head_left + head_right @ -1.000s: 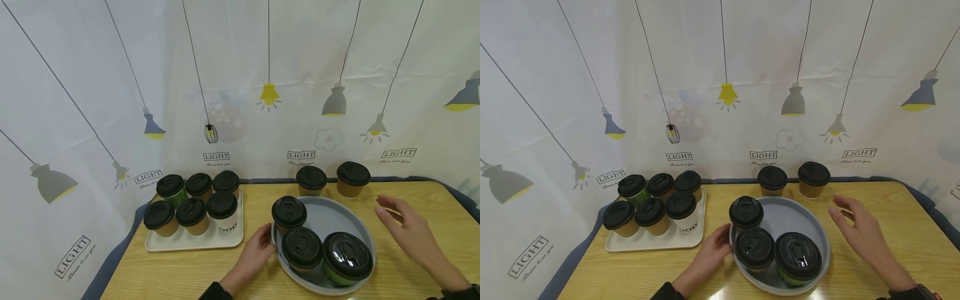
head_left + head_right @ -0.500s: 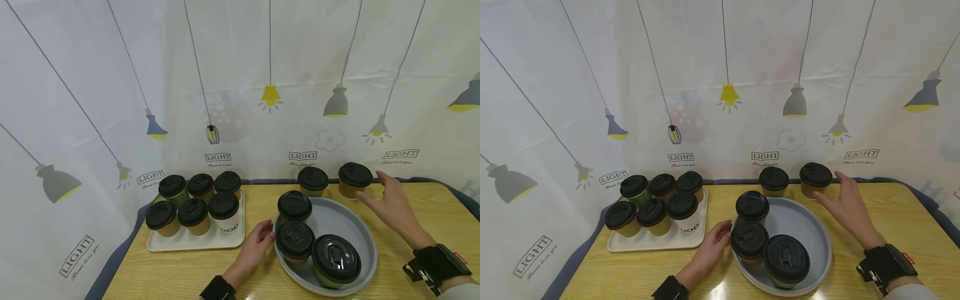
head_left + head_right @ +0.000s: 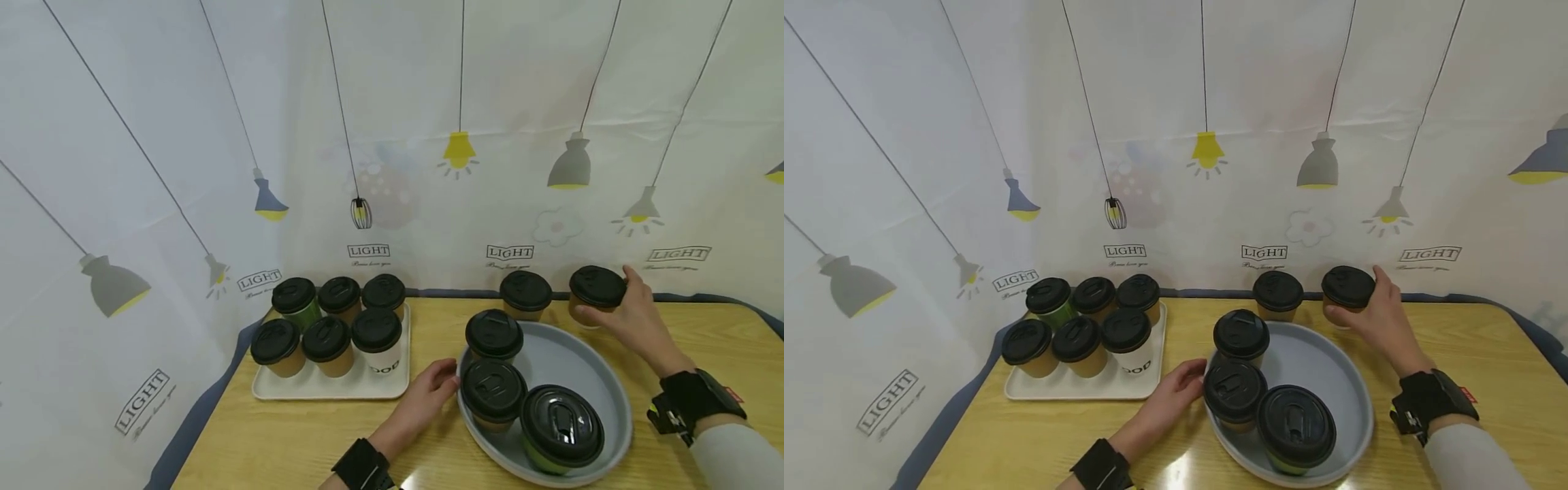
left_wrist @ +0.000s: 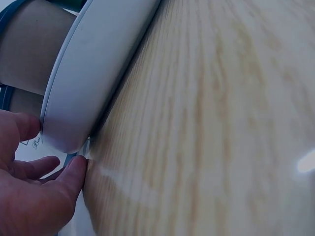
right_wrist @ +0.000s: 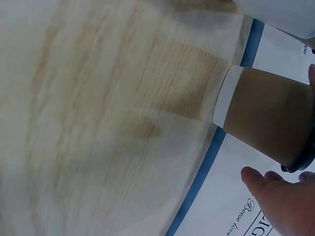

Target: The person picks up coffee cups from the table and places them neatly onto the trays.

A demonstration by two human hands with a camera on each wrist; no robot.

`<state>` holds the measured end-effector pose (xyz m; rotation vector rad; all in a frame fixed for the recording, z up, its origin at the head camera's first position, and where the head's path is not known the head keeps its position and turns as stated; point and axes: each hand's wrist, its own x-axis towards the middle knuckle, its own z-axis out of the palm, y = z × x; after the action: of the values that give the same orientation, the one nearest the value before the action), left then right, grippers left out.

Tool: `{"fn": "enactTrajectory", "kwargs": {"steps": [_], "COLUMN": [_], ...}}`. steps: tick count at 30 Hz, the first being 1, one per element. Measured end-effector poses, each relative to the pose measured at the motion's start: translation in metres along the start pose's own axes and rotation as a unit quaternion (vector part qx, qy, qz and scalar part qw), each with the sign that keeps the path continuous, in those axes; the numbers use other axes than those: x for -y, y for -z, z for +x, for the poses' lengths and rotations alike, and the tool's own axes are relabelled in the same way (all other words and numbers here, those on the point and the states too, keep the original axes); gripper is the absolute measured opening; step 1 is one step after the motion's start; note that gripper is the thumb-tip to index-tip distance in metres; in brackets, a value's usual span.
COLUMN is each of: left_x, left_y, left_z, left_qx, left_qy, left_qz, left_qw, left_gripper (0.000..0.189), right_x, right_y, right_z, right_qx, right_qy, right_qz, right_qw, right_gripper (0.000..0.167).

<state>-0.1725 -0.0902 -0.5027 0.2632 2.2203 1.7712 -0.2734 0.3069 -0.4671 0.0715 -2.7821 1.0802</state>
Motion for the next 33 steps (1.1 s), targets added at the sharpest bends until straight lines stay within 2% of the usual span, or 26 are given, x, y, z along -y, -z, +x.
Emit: {"fn": "enactTrajectory", "kwargs": {"steps": [10, 18, 24, 33], "left_x": [0.000, 0.002, 0.000, 0.000], "left_y": [-0.002, 0.000, -0.002, -0.001], "left_z": [0.003, 0.002, 0.001, 0.000], "left_qx": [0.003, 0.003, 0.005, 0.004], "left_qy": [0.004, 0.006, 0.007, 0.005], "left_qz": [0.017, 0.019, 0.021, 0.002], "left_qw": [0.9998, 0.9998, 0.9997, 1.0000], "left_gripper": [0.047, 0.046, 0.046, 0.044], "right_x": [-0.010, -0.005, 0.000, 0.014], "right_y": [-0.004, -0.006, 0.009, 0.031], "right_z": [0.006, 0.005, -0.012, -0.046], "right_qx": [-0.001, -0.008, -0.030, -0.030], "right_qy": [0.031, 0.055, 0.061, 0.068], "right_qz": [0.002, 0.031, 0.040, 0.033], "right_qw": [0.9995, 0.9980, 0.9969, 0.9967], "right_gripper": [0.111, 0.107, 0.107, 0.110]}}
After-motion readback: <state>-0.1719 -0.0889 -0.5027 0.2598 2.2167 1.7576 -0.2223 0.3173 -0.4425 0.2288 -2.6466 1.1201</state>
